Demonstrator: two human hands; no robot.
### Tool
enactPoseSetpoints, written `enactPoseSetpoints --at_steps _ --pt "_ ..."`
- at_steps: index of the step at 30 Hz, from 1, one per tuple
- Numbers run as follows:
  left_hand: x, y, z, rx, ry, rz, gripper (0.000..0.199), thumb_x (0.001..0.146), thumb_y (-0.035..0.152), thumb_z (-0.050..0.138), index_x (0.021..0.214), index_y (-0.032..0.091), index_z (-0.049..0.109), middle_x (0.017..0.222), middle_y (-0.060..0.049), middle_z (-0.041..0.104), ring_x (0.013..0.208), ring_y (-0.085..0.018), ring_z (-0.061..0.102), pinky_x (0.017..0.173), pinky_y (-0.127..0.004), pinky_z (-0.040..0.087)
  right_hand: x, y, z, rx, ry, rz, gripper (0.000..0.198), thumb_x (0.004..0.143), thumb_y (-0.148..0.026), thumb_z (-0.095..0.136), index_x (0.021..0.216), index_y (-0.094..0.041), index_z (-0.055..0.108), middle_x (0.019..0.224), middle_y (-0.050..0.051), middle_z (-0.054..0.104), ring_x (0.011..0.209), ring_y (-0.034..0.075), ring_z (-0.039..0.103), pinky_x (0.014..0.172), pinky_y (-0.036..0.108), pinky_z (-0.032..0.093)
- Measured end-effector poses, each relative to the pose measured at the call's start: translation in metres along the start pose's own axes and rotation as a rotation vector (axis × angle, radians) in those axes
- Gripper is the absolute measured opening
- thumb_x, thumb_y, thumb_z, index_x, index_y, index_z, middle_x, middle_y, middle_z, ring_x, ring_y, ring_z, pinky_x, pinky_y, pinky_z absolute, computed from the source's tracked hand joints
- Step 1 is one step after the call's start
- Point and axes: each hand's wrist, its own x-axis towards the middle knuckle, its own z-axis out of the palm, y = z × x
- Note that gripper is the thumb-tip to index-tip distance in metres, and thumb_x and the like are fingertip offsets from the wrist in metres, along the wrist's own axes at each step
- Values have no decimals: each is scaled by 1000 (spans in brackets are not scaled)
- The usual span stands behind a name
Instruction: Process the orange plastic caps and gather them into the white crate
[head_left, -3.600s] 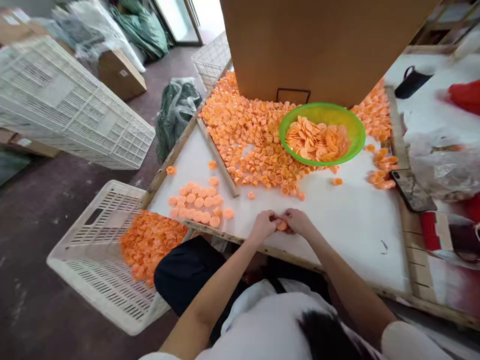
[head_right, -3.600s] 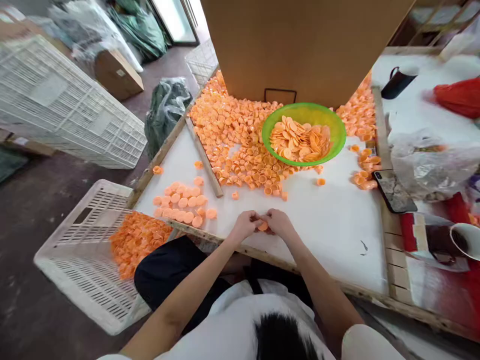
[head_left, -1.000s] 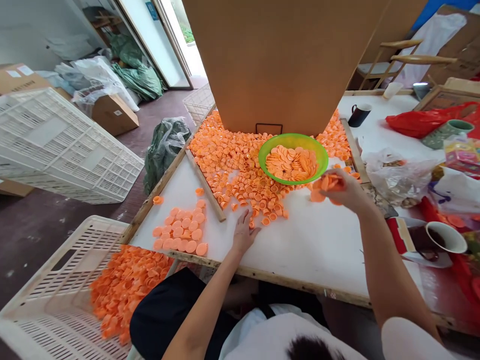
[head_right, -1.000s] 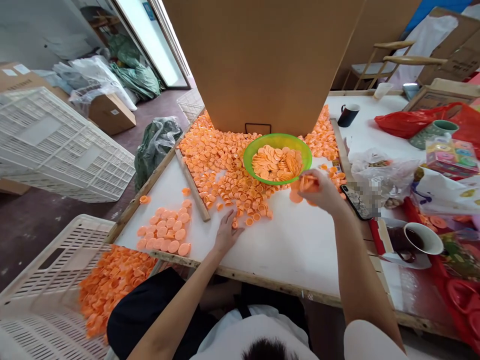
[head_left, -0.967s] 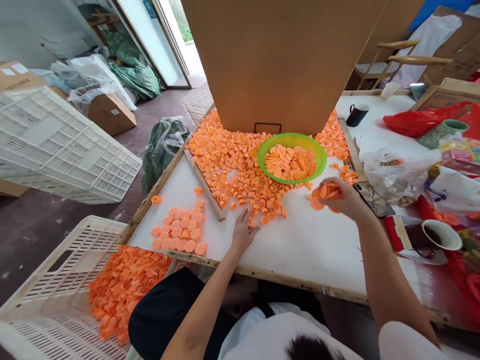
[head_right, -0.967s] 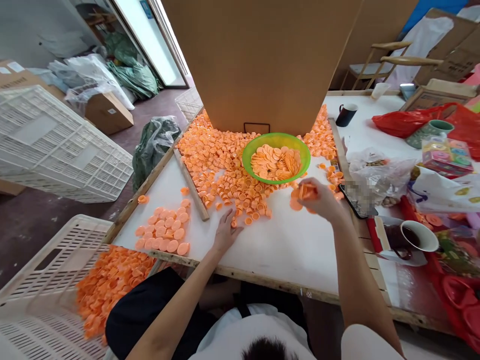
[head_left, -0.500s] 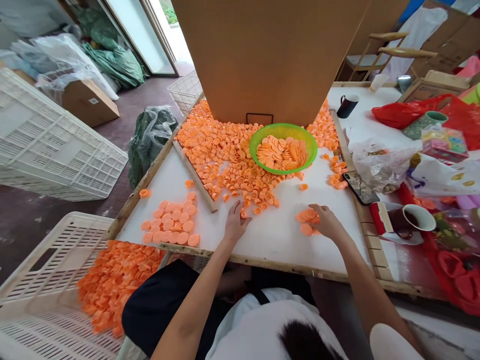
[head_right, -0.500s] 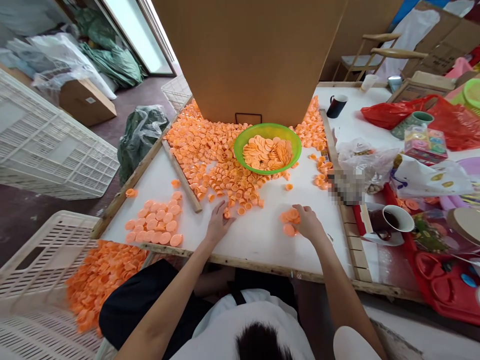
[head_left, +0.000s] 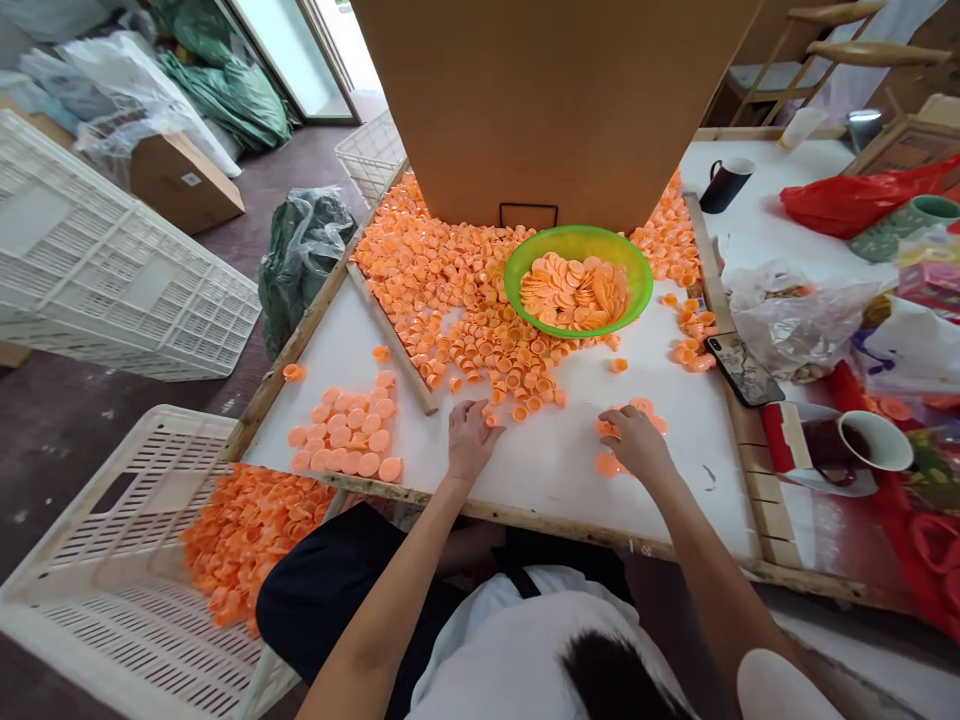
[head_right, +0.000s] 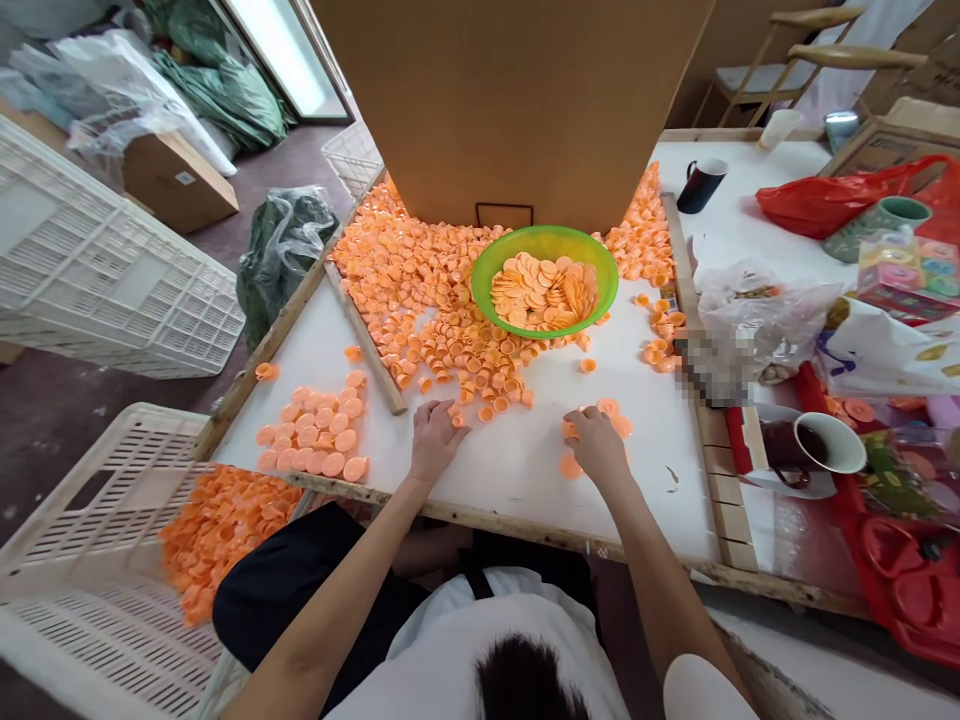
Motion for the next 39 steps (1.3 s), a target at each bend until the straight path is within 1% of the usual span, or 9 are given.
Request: enactPoseSetpoints --at_steps 4,10,14,17,20,25,29,33,39 --pt "-4 4 -5 88 -5 -12 30 79 33 64 105 20 61 104 -10 47 101 -24 49 93 -40 42 1 -2 18 -50 5 49 25 78 -20 59 103 -22 61 105 10 56 100 26 51 63 30 41" --pt "-8 11 -9 158 -54 52 19 82 33 60 96 22 66 109 -10 49 104 -25 48 92 -42 40 -6 4 20 -17 82 -61 17 83 -21 52 95 -22 64 98 8 58 93 23 54 61 29 40" --pt "-23 22 -13 64 -218 131 19 86 29 55 100 21 63 97 -8 54 94 -21 51 87 -37 43 -12 1 15 85 224 -73 22 87 -28 46 90 -21 66 94 8 60 89 22 55 62 30 41" --pt "-38 32 -17 -61 -336 126 20 85 25 56 104 22 61 94 -6 56 93 -20 52 86 -35 45 -16 -12 14 315 253 -80 23 85 -36 50 84 -21 68 88 7 62 79 19 57 65 30 44" --pt "-48 36 -21 -245 -355 -5 33 81 24 60 114 23 57 101 -6 55 94 -18 54 86 -34 47 -20 -36 24 615 101 -21 22 80 -41 57 83 -21 66 76 4 63 65 16 57 62 30 47" --pt "-48 34 -23 -625 -314 -459 28 84 32 54 106 16 60 90 -6 61 75 -13 60 71 -28 52 -22 -80 60 983 -174 52 26 74 -45 61 78 -20 57 61 0 60 52 14 56 51 27 48" --pt "-42 36 -17 -814 -388 -633 30 79 36 61 98 13 62 77 -4 63 67 -13 61 66 -28 54 -15 -100 80 937 -212 43 22 73 -41 61 75 -20 54 58 -2 60 47 12 54 47 25 46" --pt "-38 37 -12 -904 -413 -767 27 71 33 71 84 11 64 76 -5 64 68 -13 63 66 -27 55 -5 -103 83 836 -290 46 19 74 -39 61 74 -21 53 57 -1 62 46 13 56 46 25 47" --pt "-37 33 -16 -982 -464 -791 29 63 29 77 82 11 65 75 -5 67 71 -14 64 70 -28 55 -3 -103 75 835 -420 82 20 73 -38 65 76 -21 54 63 1 66 53 15 62 51 26 52"
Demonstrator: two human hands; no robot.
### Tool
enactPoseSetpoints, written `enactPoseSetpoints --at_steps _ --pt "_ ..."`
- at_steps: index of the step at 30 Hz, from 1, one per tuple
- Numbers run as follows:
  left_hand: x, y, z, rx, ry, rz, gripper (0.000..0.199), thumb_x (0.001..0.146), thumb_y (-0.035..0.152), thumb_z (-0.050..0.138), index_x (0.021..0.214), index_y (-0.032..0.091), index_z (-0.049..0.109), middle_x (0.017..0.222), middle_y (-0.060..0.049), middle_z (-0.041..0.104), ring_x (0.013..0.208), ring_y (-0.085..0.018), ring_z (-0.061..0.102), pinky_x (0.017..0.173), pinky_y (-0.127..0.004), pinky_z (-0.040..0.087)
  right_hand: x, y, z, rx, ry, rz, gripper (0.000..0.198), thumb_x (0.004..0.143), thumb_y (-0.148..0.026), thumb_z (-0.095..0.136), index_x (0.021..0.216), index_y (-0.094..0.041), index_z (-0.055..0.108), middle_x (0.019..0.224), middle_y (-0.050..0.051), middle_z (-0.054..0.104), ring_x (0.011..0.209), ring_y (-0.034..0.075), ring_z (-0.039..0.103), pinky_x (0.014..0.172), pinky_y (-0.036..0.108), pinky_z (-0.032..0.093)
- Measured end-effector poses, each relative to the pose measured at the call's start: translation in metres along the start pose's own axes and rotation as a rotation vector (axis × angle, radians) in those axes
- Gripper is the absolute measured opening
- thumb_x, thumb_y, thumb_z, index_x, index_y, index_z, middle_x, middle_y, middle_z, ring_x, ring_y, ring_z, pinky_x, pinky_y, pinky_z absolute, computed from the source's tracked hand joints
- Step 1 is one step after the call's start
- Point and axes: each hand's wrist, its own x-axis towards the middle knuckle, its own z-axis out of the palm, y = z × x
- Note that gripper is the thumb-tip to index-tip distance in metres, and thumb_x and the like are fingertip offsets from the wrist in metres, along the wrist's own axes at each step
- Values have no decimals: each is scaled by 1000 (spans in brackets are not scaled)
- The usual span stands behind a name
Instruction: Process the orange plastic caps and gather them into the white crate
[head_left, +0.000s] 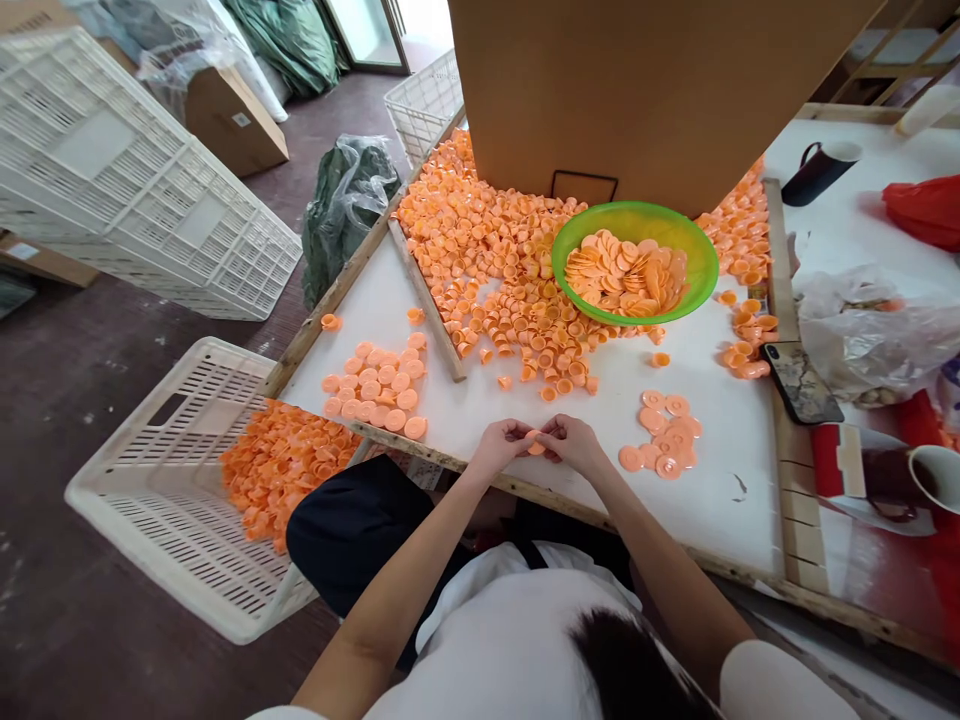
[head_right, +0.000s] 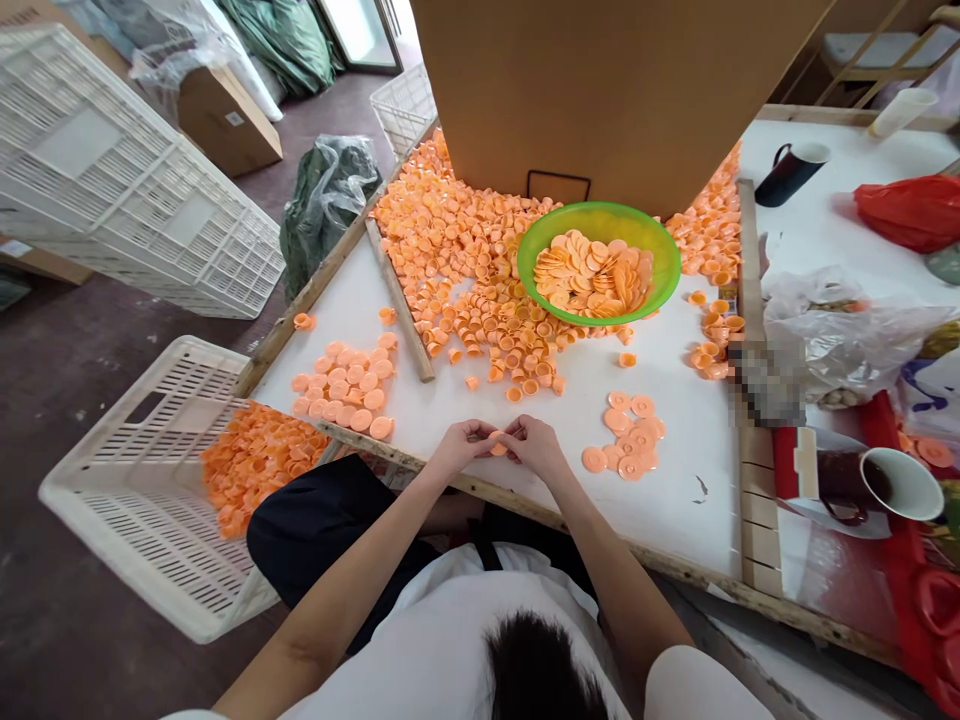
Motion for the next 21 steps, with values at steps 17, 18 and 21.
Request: enactPoseSetpoints --at_steps 17,18,21 --pt "3 -5 7 189 53 29 14 75 28 62 76 16 57 73 -3 65 65 -14 62 61 -26 52 6 3 5 -170 20 105 10 80 -31 54 75 -23 51 61 -1 65 53 14 61 52 24 48" --pt "2 -5 7 197 52 39 13 76 28 61 76 16 56 73 -3 65 64 -13 62 61 -26 52 6 3 4 -178 21 95 11 81 -32 53 75 -23 51 62 -1 65 54 14 61 52 25 48" --pt "1 -4 7 193 48 35 13 75 28 61 76 16 56 72 -2 65 62 -13 60 59 -25 50 2 3 1 -152 -10 63 13 82 -35 51 77 -23 52 67 0 67 56 14 61 54 26 47"
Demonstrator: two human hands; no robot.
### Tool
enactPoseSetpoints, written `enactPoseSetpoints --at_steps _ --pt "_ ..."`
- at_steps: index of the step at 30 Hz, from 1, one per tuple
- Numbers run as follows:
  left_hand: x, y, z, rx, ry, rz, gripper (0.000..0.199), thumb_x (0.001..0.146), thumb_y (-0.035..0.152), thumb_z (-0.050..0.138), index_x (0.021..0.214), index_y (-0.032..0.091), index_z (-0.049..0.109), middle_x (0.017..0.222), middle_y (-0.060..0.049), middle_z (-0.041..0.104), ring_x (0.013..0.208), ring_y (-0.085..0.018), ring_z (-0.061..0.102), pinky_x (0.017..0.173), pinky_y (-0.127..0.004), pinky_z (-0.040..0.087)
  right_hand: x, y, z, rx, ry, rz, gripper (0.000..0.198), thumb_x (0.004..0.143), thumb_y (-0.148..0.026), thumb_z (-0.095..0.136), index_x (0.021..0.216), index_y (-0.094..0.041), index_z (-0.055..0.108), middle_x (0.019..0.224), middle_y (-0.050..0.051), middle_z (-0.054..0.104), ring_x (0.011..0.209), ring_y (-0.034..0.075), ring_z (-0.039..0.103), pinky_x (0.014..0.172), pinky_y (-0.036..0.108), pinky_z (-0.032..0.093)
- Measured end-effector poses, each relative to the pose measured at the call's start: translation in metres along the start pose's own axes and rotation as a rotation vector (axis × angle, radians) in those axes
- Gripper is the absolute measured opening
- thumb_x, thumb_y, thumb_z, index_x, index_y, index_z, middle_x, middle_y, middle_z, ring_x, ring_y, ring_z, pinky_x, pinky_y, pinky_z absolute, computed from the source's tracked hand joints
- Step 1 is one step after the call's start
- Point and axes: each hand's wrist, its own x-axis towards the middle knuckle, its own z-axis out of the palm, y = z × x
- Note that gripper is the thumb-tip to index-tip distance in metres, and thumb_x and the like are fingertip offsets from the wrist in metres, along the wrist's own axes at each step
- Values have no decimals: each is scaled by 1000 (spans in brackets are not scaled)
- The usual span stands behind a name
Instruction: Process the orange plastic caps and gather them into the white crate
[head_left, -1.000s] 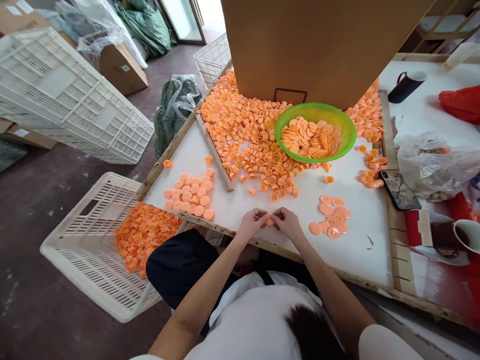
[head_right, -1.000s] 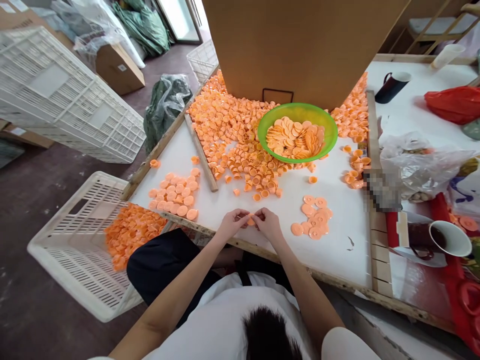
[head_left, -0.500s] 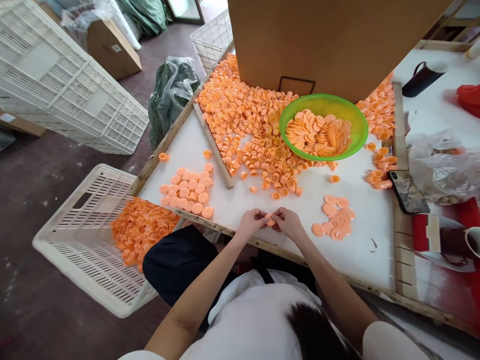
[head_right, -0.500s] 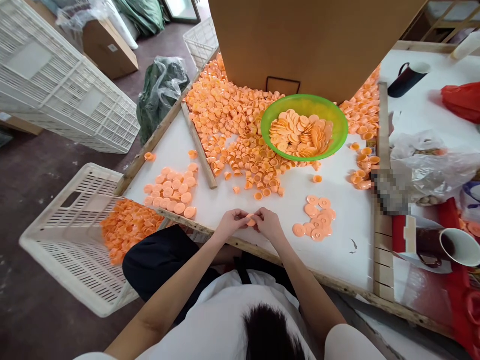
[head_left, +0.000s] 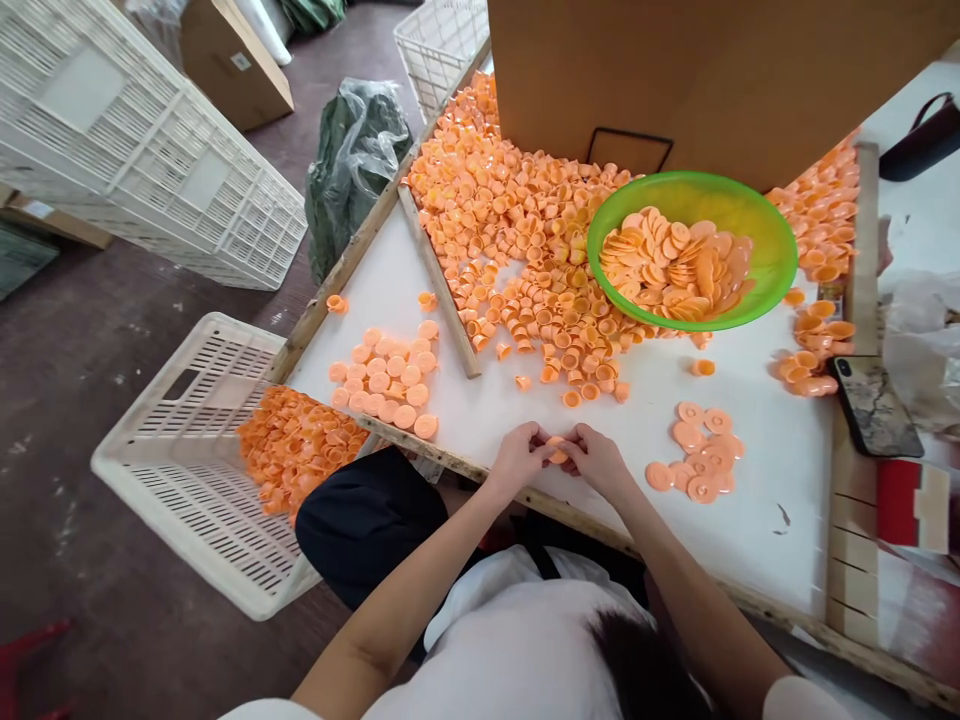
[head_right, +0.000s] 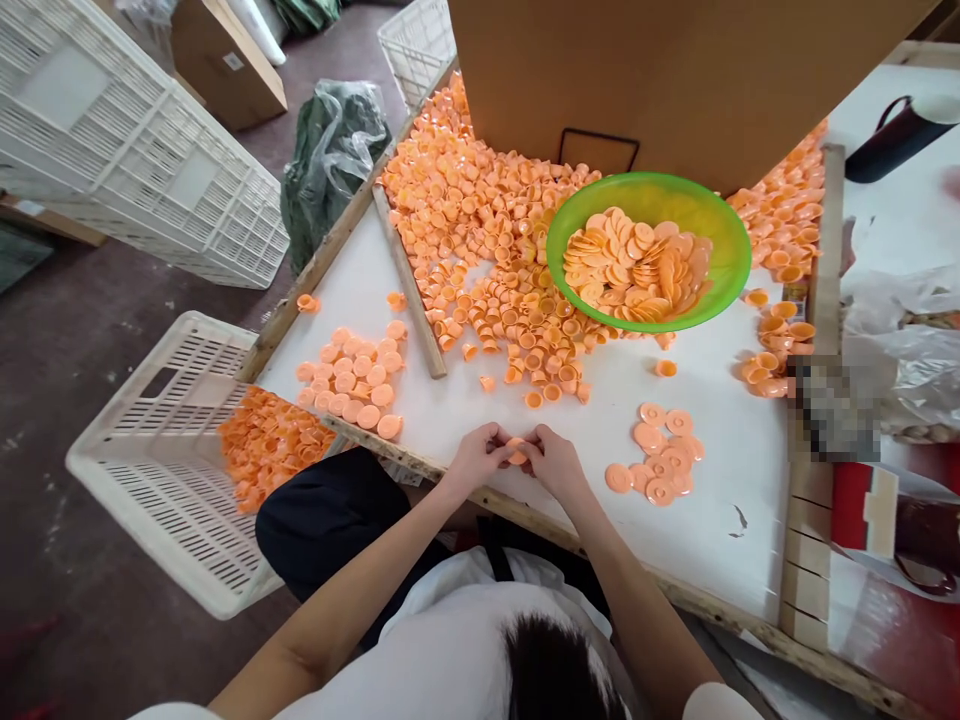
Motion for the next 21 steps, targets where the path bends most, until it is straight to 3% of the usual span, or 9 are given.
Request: enactPoseSetpoints --at_steps 5,10,12,16,21 --pt "0 -2 0 8 -1 -5 9 74 23 60 75 16 55 69 -1 63 58 -11 57 55 -23 48 -5 -3 -1 -69 -57 -55 14 72 -29 62 81 -23 52 71 -1 67 63 15 61 58 26 45" --pt "4 -1 1 37 63 37 7 81 23 52 81 17 54 70 -1 62 59 -11 58 57 -23 49 -5 -11 10 -285 161 -51 11 78 -28 56 84 -23 49 70 1 65 66 18 61 57 25 38" --pt "5 1 -1 15 28 13 8 82 25 53 83 17 53 71 -1 63 58 -12 59 56 -24 51 -4 -13 9 -223 116 -47 14 79 -32 57 85 -23 48 67 1 64 62 17 61 56 26 40" --pt "3 4 -5 -23 -49 -48 13 79 27 59 80 16 52 71 -2 64 59 -13 61 56 -27 53 0 -13 1 65 -98 38 20 79 -41 57 81 -22 49 69 2 67 58 16 63 53 26 47" --pt "4 0 -6 -43 -45 -61 14 76 25 62 78 16 52 68 -2 64 58 -12 62 56 -25 52 12 -11 1 63 -6 100 16 78 -37 59 76 -22 53 63 2 67 48 16 61 45 26 45"
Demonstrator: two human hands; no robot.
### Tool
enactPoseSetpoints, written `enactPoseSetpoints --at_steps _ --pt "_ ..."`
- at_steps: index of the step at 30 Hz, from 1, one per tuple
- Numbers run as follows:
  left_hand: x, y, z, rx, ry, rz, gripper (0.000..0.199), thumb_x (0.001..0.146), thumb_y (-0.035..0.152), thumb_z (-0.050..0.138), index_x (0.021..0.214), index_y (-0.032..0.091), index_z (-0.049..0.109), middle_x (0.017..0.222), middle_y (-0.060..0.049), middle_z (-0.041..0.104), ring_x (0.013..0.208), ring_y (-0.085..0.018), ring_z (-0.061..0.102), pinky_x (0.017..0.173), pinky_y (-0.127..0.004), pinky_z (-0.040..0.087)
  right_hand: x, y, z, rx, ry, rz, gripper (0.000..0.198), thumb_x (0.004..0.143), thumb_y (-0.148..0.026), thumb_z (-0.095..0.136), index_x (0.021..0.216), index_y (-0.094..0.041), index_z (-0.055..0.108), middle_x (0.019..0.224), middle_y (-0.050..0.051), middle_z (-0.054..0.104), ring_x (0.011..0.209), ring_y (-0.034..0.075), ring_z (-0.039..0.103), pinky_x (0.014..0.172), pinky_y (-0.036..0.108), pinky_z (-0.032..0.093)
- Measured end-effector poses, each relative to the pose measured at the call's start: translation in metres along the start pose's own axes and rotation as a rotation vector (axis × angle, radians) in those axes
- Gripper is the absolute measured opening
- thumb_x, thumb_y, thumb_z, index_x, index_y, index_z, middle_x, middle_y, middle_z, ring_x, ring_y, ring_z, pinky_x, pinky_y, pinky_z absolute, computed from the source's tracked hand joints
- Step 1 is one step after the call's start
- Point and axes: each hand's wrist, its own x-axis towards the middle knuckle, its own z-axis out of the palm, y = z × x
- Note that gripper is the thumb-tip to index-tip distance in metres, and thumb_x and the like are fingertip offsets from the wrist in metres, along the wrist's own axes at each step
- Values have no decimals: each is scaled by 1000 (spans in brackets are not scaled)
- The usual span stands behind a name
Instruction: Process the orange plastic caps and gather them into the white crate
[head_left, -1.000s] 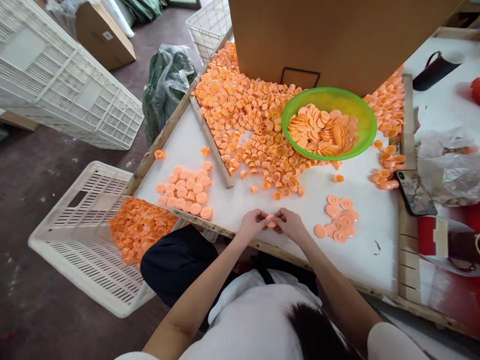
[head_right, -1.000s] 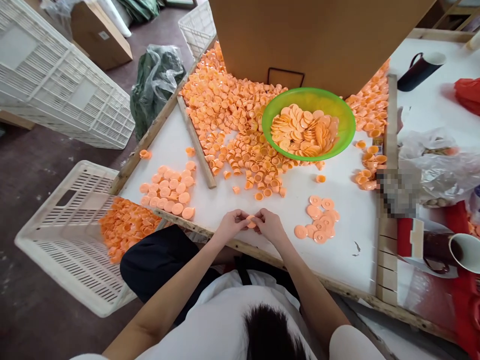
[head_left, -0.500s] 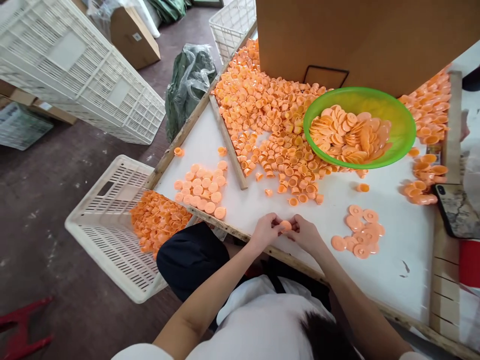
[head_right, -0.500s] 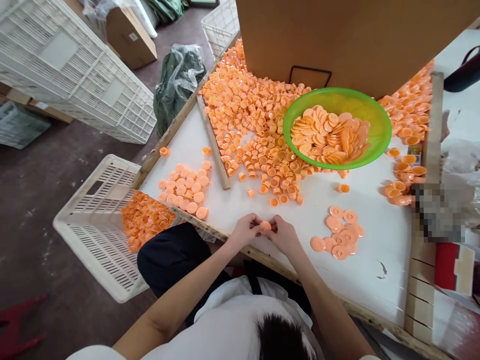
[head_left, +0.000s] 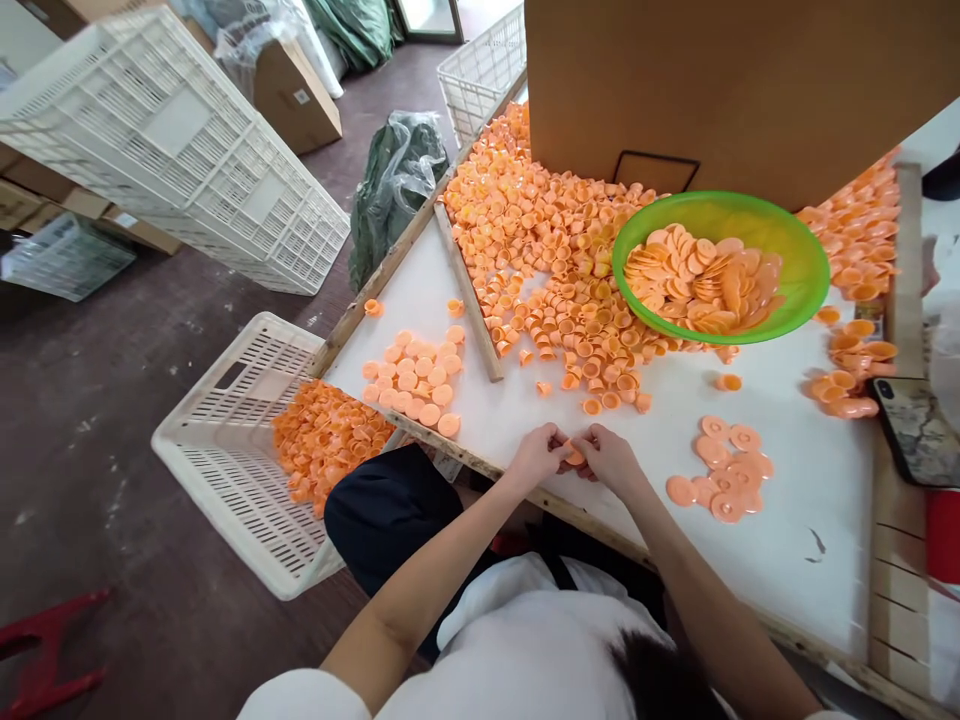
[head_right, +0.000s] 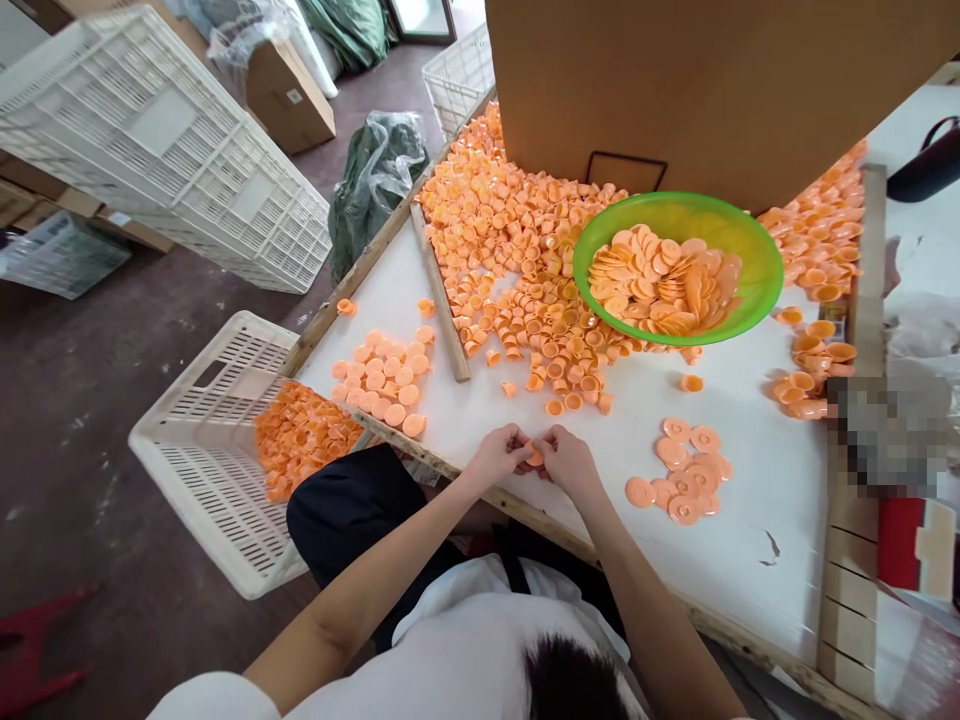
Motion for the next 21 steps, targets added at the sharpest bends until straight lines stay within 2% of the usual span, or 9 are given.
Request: enactPoseSetpoints --at_steps 4,7,9,11,14,16,18,21 --pt "4 1 4 15 -11 -6 12 76 22 62 79 15 52 67 -2 63 56 -12 61 53 -24 51 6 -3 7 -51 29 -1 12 77 -33 59 73 -22 54 56 1 65 42 15 57 43 26 42" --pt "5 4 3 65 -9 10 13 77 22 61 86 15 55 67 0 61 54 -12 60 51 -22 49 -1 -5 9 -106 56 -87 13 80 -34 55 76 -22 53 55 -1 63 43 14 56 47 26 42" --pt "2 6 -9 185 47 67 15 77 22 60 90 16 57 65 0 59 53 -11 58 53 -22 48 -12 -3 1 -118 84 -157 15 80 -38 55 82 -23 54 60 -1 64 49 13 58 52 26 44" --pt "-4 8 -33 390 197 146 13 78 20 59 90 17 61 71 -1 60 58 -12 58 60 -25 49 -28 5 -17 -159 173 -205 20 79 -41 57 89 -23 55 68 -1 65 57 14 60 57 26 44" --pt "-17 14 -77 699 585 258 20 79 17 56 98 18 63 99 -9 57 77 -18 60 78 -34 49 -54 27 -58 -344 356 -204 23 76 -40 61 92 -24 56 79 0 65 66 15 60 61 28 42" --pt "-24 22 -95 795 772 331 27 80 15 55 106 18 60 108 -12 51 90 -22 59 86 -38 46 -66 43 -83 -511 428 -181 25 72 -33 65 94 -24 57 90 3 63 72 17 59 62 28 40" --pt "-24 29 -95 805 780 413 28 81 15 53 109 18 59 109 -11 50 96 -23 57 89 -38 45 -70 56 -96 -635 453 -144 28 70 -27 65 97 -23 57 99 6 60 78 19 59 60 28 38" --pt "-7 36 -70 743 625 504 27 82 20 56 109 19 58 108 -10 50 95 -21 57 88 -36 46 -68 65 -96 -697 438 -120 27 72 -21 61 99 -21 58 98 7 57 79 18 57 57 26 36"
